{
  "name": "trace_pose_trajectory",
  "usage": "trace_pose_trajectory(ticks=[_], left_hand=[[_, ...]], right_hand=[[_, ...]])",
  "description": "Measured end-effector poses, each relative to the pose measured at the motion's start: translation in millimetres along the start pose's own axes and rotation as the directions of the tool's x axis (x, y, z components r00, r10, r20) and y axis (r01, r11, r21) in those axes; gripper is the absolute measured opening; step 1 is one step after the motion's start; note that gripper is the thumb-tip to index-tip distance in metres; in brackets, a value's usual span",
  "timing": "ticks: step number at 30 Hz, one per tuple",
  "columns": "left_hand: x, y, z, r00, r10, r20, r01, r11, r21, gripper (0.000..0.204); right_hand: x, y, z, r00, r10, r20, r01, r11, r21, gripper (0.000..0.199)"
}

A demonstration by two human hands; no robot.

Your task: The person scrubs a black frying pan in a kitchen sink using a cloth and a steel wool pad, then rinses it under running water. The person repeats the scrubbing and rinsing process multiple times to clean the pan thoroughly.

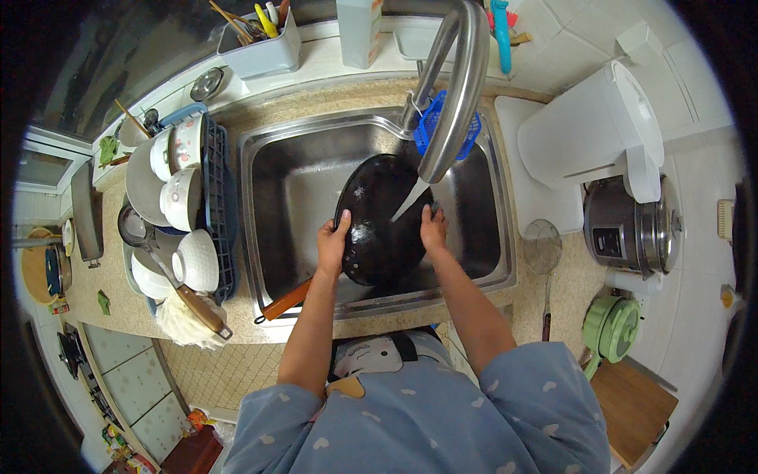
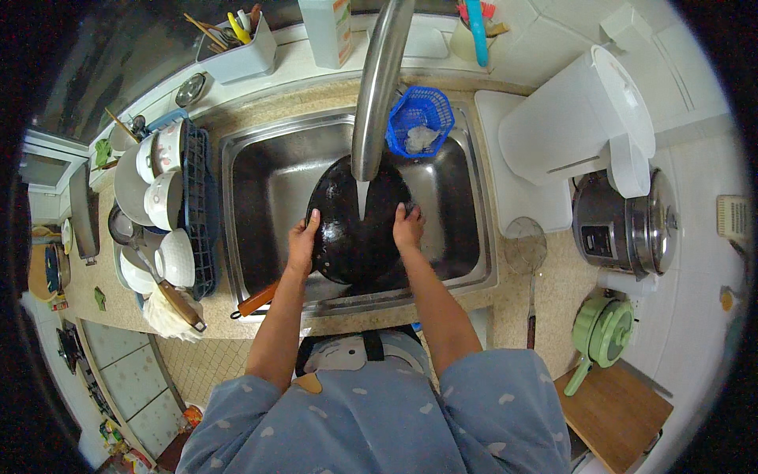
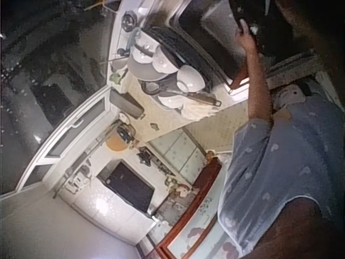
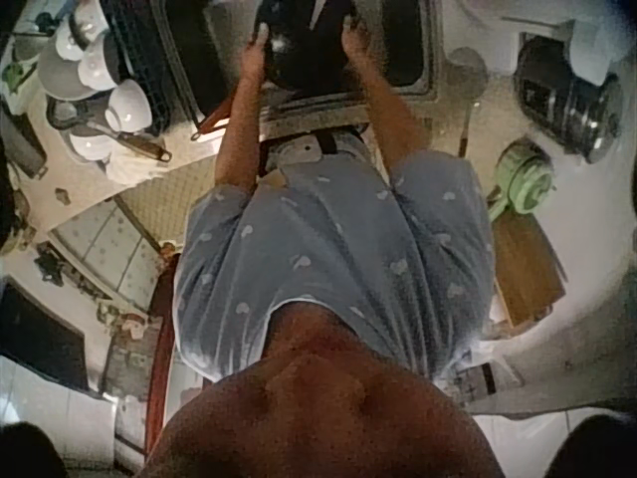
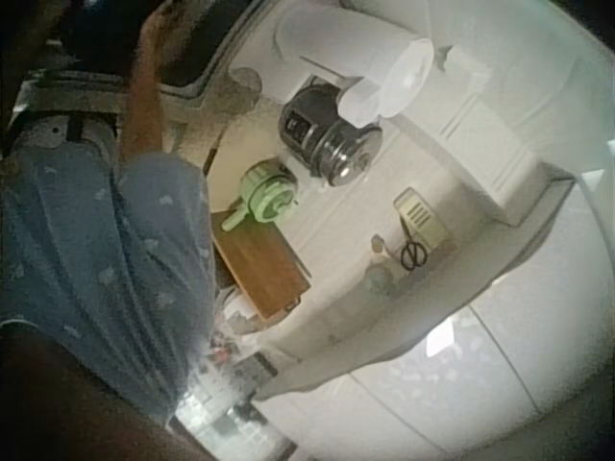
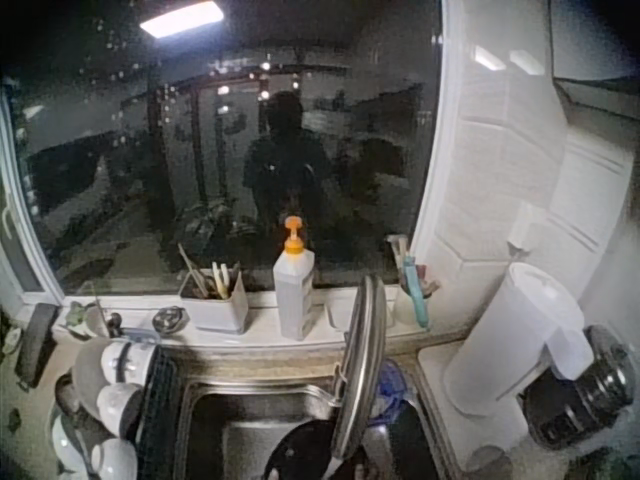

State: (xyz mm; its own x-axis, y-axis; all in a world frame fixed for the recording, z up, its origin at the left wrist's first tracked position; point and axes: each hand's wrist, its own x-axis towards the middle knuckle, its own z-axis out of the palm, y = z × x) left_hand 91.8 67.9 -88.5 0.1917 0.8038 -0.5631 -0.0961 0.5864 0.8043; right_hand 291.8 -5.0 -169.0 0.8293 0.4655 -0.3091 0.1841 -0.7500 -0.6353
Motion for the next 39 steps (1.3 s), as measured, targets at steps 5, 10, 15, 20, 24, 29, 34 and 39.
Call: trace_pose_trajectory(ticks=[5,10,15,20,24,29,34,39], left_hand=[[-10.4,17.6,5.1,0.997,-0.071,-0.011,0.070,0.992,-0.102,0.026],[-14.2,33.6,12.9,0.999,-0.042,-0.009,0.040,0.990,-0.132,0.019],[-19.4,42.8,18.6,0.993,0.116,-0.011,-0.116,0.992,-0.052,0.021],[-24.7,44.0,17.0,0.949,0.303,0.090,-0.308,0.828,0.468,0.024],[-40.6,31.6,23.8,0.872,0.443,0.206,-0.438,0.521,0.733,0.029],[-62.9,22.6,24.0,0.768,0.439,0.466,-0.593,0.213,0.777,0.031],[-59.7,-2.6,22.6,0.545,0.458,0.703,-0.816,0.095,0.571,0.030],[-48.9,-24.7,19.9,0.515,0.364,0.776,-0.831,-0.008,0.556,0.021]], right_hand=[[-12.1,40.6,7.6,0.964,0.192,0.185,-0.151,0.965,-0.213,0.055],[-15.1,90.1,-6.7,0.751,0.215,0.624,-0.347,0.933,0.096,0.036],[-22.2,64.0,-48.8,0.891,-0.142,0.432,0.194,0.978,-0.078,0.038],[-10.8,36.6,-78.2,0.878,-0.008,0.479,-0.045,0.994,0.100,0.034],[-8.0,27.5,-79.8,0.922,0.000,0.388,-0.182,0.882,0.434,0.029],[-8.1,-13.3,-96.4,0.889,0.177,0.422,-0.386,0.784,0.485,0.040],[4.1,-7.2,-98.3,0.885,0.183,0.429,-0.392,0.791,0.469,0.049],[11.3,6.0,-104.4,0.926,0.217,0.310,-0.333,0.856,0.395,0.051]])
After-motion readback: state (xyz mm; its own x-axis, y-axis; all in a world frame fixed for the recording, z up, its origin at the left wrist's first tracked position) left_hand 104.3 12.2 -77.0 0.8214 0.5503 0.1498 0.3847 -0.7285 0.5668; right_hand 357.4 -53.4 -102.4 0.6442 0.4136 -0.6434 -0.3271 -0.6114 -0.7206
